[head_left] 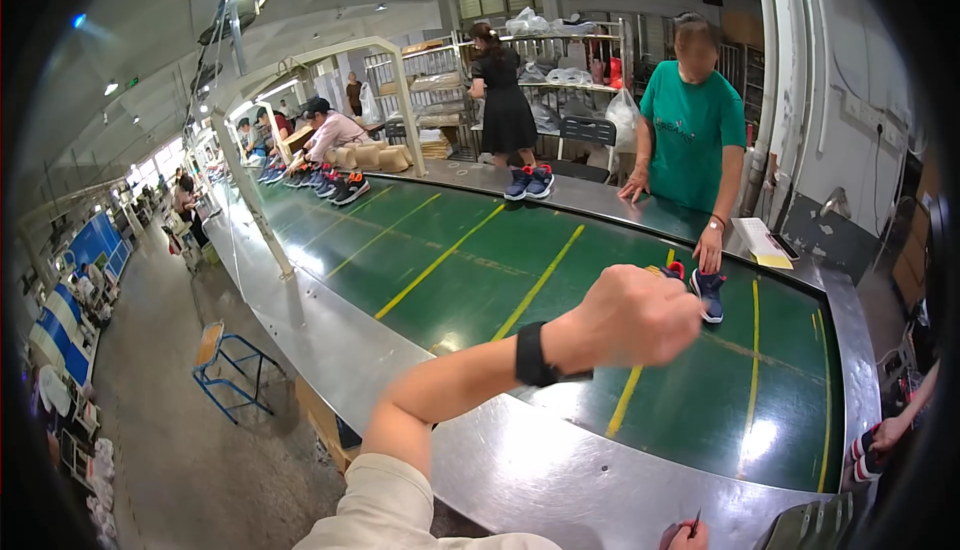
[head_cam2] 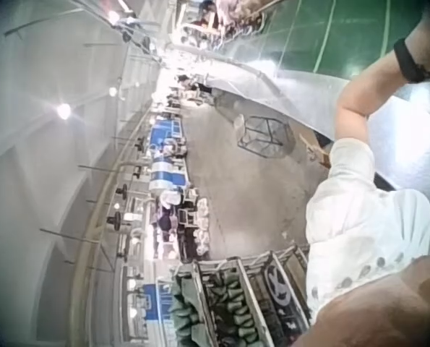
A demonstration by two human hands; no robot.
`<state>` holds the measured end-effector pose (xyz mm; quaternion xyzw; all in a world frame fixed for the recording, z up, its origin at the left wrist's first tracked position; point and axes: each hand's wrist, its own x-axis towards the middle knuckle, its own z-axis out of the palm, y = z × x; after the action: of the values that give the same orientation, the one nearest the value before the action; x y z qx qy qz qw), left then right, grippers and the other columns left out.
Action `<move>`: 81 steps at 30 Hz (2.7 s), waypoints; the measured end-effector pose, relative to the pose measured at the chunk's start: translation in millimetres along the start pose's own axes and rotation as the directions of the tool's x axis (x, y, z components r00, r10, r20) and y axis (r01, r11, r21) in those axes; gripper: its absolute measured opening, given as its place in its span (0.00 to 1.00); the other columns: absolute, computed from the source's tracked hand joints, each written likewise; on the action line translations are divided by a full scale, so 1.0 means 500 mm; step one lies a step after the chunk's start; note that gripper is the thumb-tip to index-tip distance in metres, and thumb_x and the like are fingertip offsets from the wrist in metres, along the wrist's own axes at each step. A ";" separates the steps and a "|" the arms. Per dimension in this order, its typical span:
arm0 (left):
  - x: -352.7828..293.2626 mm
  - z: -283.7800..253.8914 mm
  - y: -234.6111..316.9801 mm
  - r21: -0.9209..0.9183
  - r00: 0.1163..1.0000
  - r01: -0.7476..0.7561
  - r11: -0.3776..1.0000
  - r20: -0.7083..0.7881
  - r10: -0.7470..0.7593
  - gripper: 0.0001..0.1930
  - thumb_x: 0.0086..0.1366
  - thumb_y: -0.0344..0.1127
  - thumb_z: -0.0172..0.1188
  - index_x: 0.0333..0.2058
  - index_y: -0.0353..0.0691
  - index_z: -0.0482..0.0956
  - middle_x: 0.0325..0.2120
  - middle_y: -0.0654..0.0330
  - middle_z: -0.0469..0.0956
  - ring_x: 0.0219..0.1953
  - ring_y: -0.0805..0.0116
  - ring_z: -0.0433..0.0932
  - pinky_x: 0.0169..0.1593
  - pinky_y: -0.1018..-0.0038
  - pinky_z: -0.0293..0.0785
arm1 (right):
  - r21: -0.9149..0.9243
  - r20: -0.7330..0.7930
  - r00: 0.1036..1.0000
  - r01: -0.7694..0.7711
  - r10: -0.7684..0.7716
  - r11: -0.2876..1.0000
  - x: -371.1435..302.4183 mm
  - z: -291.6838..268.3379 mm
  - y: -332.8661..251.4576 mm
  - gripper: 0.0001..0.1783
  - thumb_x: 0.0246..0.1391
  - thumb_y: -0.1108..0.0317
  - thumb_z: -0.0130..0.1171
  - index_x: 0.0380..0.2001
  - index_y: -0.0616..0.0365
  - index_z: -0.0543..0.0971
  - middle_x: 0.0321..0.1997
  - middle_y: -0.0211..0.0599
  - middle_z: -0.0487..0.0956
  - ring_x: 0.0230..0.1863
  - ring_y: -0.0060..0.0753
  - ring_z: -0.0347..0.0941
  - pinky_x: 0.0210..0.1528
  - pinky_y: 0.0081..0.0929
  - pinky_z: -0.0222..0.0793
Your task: The recorder picks up shoes from a conveyor belt, inspects them, and uses small thread-cutting scissors to trim loose threads.
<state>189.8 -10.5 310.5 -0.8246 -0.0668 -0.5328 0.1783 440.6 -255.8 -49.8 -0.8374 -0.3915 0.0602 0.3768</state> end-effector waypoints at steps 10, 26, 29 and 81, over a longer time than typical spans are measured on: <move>0.074 -0.281 0.206 -0.117 0.960 -0.271 0.955 0.043 0.278 0.23 0.54 0.33 0.60 0.11 0.44 0.52 0.10 0.67 0.53 0.11 0.77 0.53 0.14 0.82 0.41 | -0.141 0.119 0.991 0.070 -0.053 0.987 0.004 -0.019 0.028 0.17 0.52 0.57 0.49 0.36 0.59 0.77 0.33 0.53 0.76 0.37 0.52 0.71 0.42 0.41 0.65; -0.027 -0.179 0.167 -0.089 0.998 -0.047 0.995 0.045 0.051 0.18 0.47 0.30 0.62 0.12 0.45 0.58 0.12 0.65 0.53 0.13 0.72 0.58 0.14 0.79 0.51 | -0.273 0.208 0.867 0.497 -0.454 0.824 -0.054 -0.045 -0.013 0.15 0.45 0.72 0.50 0.38 0.59 0.77 0.44 0.51 0.75 0.46 0.55 0.68 0.49 0.43 0.62; -0.170 -0.053 0.135 -0.094 0.954 0.241 0.966 0.209 -0.217 0.16 0.50 0.33 0.62 0.14 0.43 0.62 0.12 0.63 0.58 0.13 0.66 0.61 0.15 0.74 0.57 | -0.283 0.176 0.900 0.434 -0.398 0.855 -0.092 -0.026 -0.030 0.20 0.43 0.74 0.50 0.44 0.57 0.74 0.50 0.50 0.72 0.53 0.56 0.63 0.54 0.46 0.58; -0.615 0.210 0.340 -0.187 0.440 0.883 0.429 0.646 -0.624 0.13 0.56 0.37 0.55 0.17 0.40 0.66 0.13 0.56 0.70 0.17 0.56 0.71 0.22 0.66 0.65 | -0.013 -0.031 0.974 0.224 -0.224 0.975 -0.105 -0.043 -0.073 0.15 0.57 0.62 0.42 0.28 0.61 0.74 0.40 0.42 0.73 0.45 0.43 0.65 0.50 0.37 0.55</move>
<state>200.5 -105.5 -43.5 -0.8142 -0.3447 -0.3251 -0.3356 390.7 -290.1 -19.9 -0.7905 -0.4775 0.0022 0.3836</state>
